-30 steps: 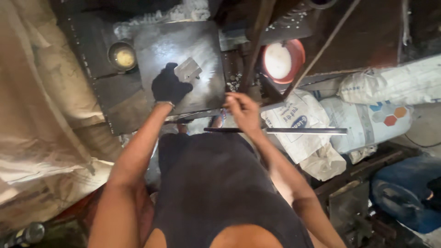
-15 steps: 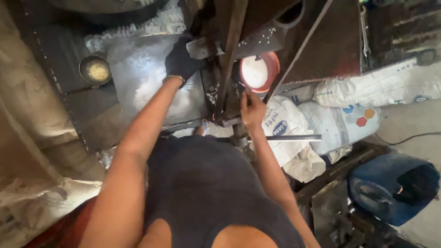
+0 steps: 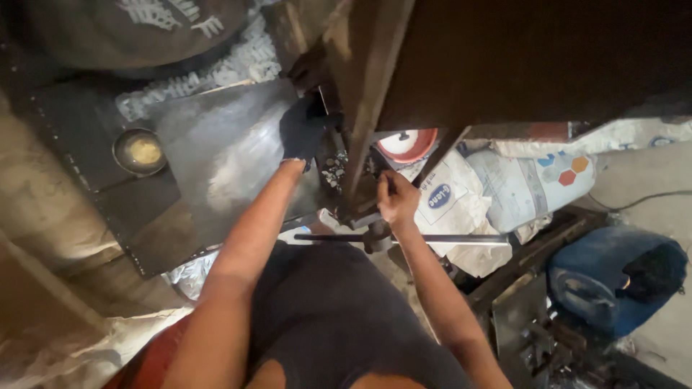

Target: The person operates a manual machine by turning a crank and repeatedly placing a metal block into the mechanism. The person also picks up small white fragments from the machine's surface and places them into a red bowl.

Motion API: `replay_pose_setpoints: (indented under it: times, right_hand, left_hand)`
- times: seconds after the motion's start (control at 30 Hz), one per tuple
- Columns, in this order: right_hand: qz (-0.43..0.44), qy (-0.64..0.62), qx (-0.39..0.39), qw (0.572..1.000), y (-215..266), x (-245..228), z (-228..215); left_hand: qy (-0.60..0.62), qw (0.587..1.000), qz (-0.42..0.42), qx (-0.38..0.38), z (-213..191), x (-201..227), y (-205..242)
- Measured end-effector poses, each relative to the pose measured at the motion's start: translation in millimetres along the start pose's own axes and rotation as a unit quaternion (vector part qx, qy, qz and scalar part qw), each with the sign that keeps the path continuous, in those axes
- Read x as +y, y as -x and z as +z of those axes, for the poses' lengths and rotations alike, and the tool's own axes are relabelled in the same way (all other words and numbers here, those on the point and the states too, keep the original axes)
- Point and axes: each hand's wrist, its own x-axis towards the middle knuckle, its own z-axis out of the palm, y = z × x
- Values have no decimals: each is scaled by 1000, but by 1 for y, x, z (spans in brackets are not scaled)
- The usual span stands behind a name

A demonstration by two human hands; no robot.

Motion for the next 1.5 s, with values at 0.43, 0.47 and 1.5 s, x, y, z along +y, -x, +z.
replay_pose_setpoints:
  times: [0.43, 0.47, 1.5]
  right_hand:
    - [-178, -71, 35, 981, 15, -2, -29]
    - [-249, -49, 47, 966, 27, 8, -46]
    - [413, -469, 335, 705, -21, 258, -77]
  left_hand:
    - [297, 938, -140, -111, -22, -84, -2]
    - [380, 905, -170, -84, -35, -97, 13]
    - [-479, 727, -82, -485, -21, -129, 214]
